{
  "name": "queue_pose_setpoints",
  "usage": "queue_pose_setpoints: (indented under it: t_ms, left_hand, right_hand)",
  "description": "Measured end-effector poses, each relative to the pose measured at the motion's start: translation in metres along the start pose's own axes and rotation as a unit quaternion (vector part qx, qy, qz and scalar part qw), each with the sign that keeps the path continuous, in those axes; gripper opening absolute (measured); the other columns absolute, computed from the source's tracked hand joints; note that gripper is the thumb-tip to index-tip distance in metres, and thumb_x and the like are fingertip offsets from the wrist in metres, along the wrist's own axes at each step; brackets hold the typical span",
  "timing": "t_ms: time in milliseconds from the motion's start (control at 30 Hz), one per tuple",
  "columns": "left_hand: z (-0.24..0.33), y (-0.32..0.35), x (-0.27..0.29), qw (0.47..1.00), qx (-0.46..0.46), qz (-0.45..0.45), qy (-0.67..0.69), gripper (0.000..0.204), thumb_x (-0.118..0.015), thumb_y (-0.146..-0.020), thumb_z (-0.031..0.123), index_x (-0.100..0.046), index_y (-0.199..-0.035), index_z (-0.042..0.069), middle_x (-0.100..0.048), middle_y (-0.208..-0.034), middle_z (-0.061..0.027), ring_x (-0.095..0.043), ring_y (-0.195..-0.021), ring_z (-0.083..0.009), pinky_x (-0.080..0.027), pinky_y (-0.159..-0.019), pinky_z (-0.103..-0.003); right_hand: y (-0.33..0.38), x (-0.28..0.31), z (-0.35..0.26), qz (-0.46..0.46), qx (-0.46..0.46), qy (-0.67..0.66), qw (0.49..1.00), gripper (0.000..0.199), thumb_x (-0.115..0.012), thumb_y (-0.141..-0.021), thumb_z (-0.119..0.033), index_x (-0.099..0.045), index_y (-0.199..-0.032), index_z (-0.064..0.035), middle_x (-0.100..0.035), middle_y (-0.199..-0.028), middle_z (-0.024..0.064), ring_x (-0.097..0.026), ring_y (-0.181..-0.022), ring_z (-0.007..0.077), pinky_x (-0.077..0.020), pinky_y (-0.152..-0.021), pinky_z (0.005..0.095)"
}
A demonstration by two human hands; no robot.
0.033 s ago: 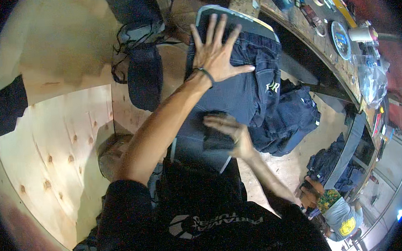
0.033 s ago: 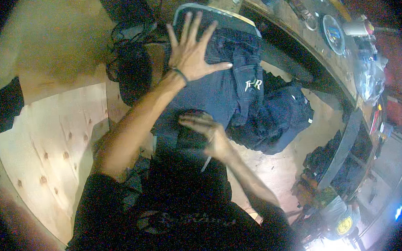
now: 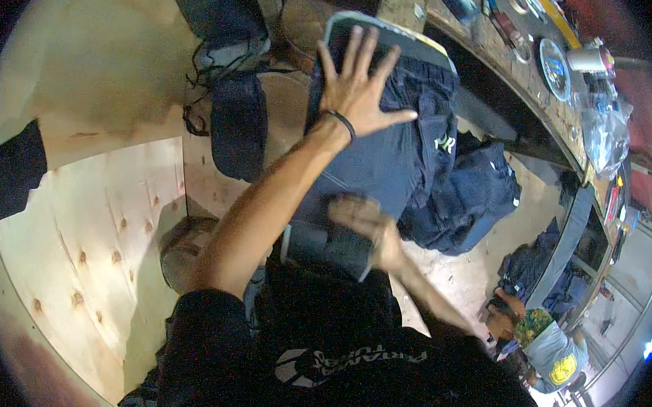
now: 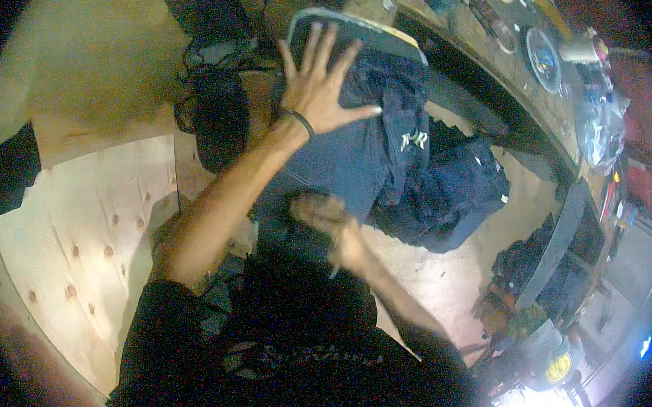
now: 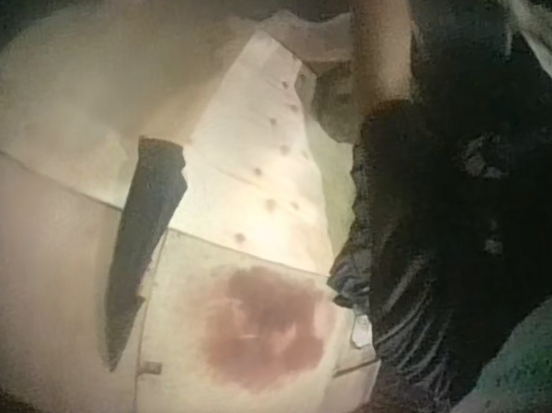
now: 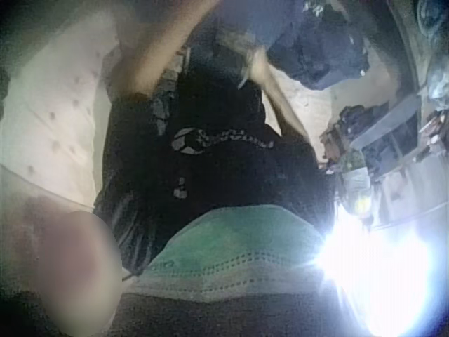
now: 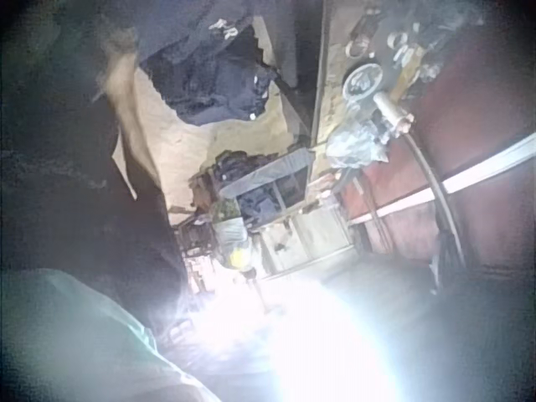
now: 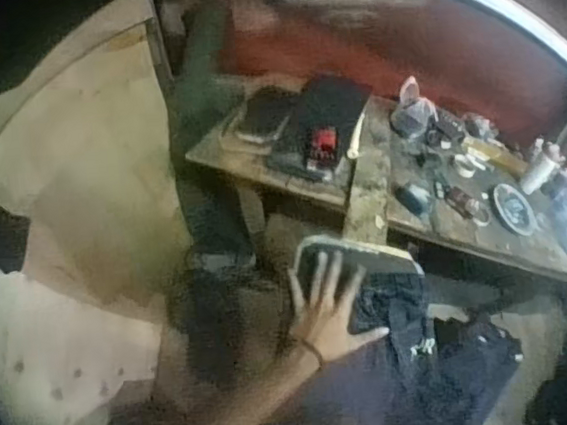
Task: The person irons a pair of dark blue shorts on a small ironing board. They repeatedly smooth the fabric, flip the shorts, and press different sections with a handheld iron. The person handles the shorts one at a time and places them aside after ironing.
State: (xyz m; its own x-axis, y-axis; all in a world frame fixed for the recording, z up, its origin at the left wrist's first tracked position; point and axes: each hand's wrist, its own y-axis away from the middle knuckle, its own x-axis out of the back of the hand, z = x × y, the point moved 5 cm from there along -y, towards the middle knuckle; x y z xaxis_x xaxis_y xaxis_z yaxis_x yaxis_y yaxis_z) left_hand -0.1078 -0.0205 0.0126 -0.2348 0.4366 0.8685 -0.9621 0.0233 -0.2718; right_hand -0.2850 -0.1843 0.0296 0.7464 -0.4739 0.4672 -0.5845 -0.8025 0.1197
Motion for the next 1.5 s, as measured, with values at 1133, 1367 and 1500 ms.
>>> queue_pose_setpoints:
  t_ms: [1133,1367,1500]
  left_hand:
    - [0.000,-0.012,-0.014,0.995,0.028,-0.058,-0.080,0.102,-0.059,-0.087,0.084,-0.043,-0.167,0.022,-0.029,-0.175,-0.0205,-0.017,-0.165,-0.0433,-0.004,-0.121,-0.086]
    - [0.004,-0.022,-0.008,0.991,-0.010,-0.067,-0.116,0.104,-0.058,-0.089,0.083,-0.038,-0.169,0.020,-0.023,-0.178,-0.0212,-0.013,-0.166,-0.0452,0.000,-0.121,-0.086]
    - [-0.001,-0.022,-0.010,0.995,-0.011,-0.074,-0.063,0.101,-0.055,-0.091,0.080,-0.038,-0.169,0.018,-0.023,-0.178,-0.0215,-0.012,-0.166,-0.0454,0.001,-0.121,-0.085]
  right_hand:
    - [-0.004,0.017,-0.003,0.037,-0.059,-0.058,0.996,0.073,-0.089,-0.074,-0.025,-0.071,-0.143,-0.0095,-0.065,-0.154,0.0153,-0.060,-0.144,0.0339,-0.0434,-0.123,0.0524]
    - [-0.047,0.052,-0.020,0.058,-0.009,-0.137,0.989,0.075,-0.078,-0.069,-0.002,-0.071,-0.143,-0.0091,-0.066,-0.151,0.0167,-0.055,-0.148,0.0379,-0.0378,-0.127,0.0534]
    - [-0.072,0.042,0.007,-0.037,0.071,-0.015,0.997,0.073,-0.073,-0.068,0.002,-0.071,-0.141,-0.0056,-0.067,-0.148,0.0200,-0.062,-0.139,0.0416,-0.0472,-0.120,0.0501]
